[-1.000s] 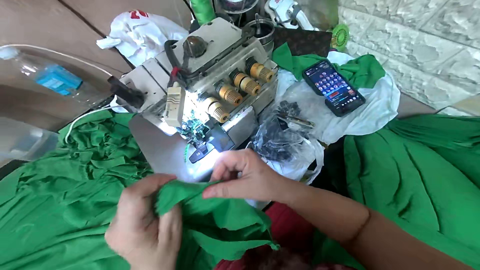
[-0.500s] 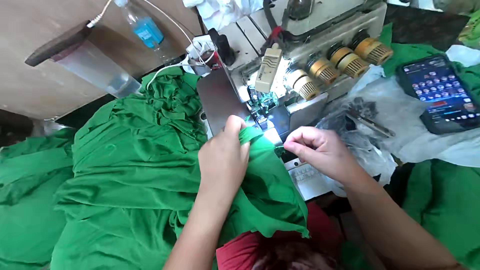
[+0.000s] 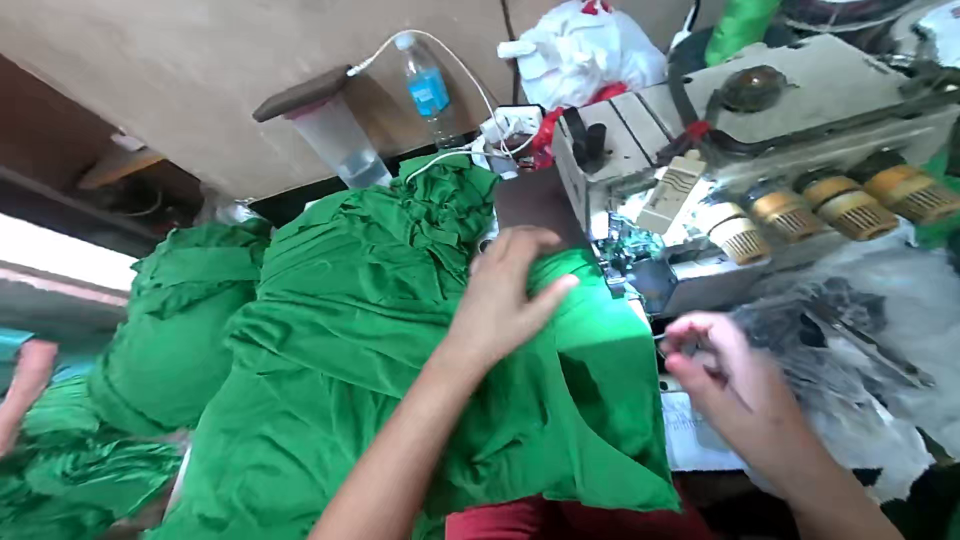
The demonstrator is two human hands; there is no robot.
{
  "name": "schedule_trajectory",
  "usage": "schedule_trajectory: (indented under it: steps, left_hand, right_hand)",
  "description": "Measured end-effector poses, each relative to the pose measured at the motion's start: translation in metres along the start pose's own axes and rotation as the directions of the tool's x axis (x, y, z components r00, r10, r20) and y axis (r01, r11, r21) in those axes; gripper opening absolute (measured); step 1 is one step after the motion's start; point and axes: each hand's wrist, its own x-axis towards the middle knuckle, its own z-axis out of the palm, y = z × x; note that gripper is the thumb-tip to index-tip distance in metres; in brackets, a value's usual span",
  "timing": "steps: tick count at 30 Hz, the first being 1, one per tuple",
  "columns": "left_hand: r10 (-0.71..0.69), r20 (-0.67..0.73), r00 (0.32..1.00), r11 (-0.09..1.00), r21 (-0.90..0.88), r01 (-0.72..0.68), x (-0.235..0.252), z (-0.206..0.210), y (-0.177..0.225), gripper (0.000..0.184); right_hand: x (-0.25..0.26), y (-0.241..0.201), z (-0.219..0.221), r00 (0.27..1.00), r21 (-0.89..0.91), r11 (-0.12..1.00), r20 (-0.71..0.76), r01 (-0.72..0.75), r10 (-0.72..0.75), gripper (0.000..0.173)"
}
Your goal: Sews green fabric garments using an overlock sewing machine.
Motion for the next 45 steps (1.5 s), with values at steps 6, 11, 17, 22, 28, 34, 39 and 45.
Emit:
schedule_trajectory:
  steps: [6, 11, 17, 22, 28, 34, 39, 45]
  left_hand:
    - [-0.332, -0.107, 0.937, 0.926, 0.152, 0.345, 0.031, -0.088, -0.095, 0.028]
    - [-0.462, -0.149, 0.874, 0.855, 0.188, 0.484, 0.08, -0.111, -0.139, 0.029]
    - [-0.446, 0.105, 0.889, 0.865, 0.308, 0.397, 0.131, -0.098, -0.163, 0.028]
    - [-0.385, -0.008, 0.923, 0.916, 0.121, 0.384, 0.159, -0.121, -0.152, 0.034]
    - [-0.381, -0.036, 0.924, 0.924, -0.06, 0.379, 0.178, -0.123, -0.137, 0.028]
    - [-0.427, 0.158, 0.891, 0.898, -0.043, 0.438, 0.164, -0.106, -0.129, 0.033]
    - [-0.384, 0.299, 0.873, 0.916, 0.007, 0.4, 0.124, -0.11, -0.122, 0.041]
    - [-0.245, 0.209, 0.947, 0.961, 0.183, 0.208, 0.115, -0.096, -0.136, 0.026]
  right_hand:
    - [-0.039, 0.009, 0.008, 0.986, -0.071, 0.994, 0.155, 0.078, -0.067, 0.036]
    - [-0.036, 0.004, 0.007, 0.987, -0.044, 0.998, 0.156, 0.04, -0.033, 0.028]
    - [-0.039, 0.008, 0.007, 0.985, -0.032, 0.998, 0.165, 0.056, -0.05, 0.028]
    - [-0.039, 0.008, 0.009, 0.989, -0.057, 0.997, 0.142, 0.054, -0.045, 0.028]
    - [-0.04, 0.006, 0.008, 0.987, -0.068, 0.996, 0.156, 0.051, -0.039, 0.027]
    - [-0.04, 0.008, 0.009, 0.988, -0.047, 0.997, 0.146, 0.06, -0.052, 0.027]
    - [-0.039, 0.007, 0.008, 0.986, -0.045, 0.997, 0.158, 0.06, -0.052, 0.027]
    - [-0.041, 0.008, 0.008, 0.993, -0.058, 0.996, 0.098, 0.068, -0.062, 0.023]
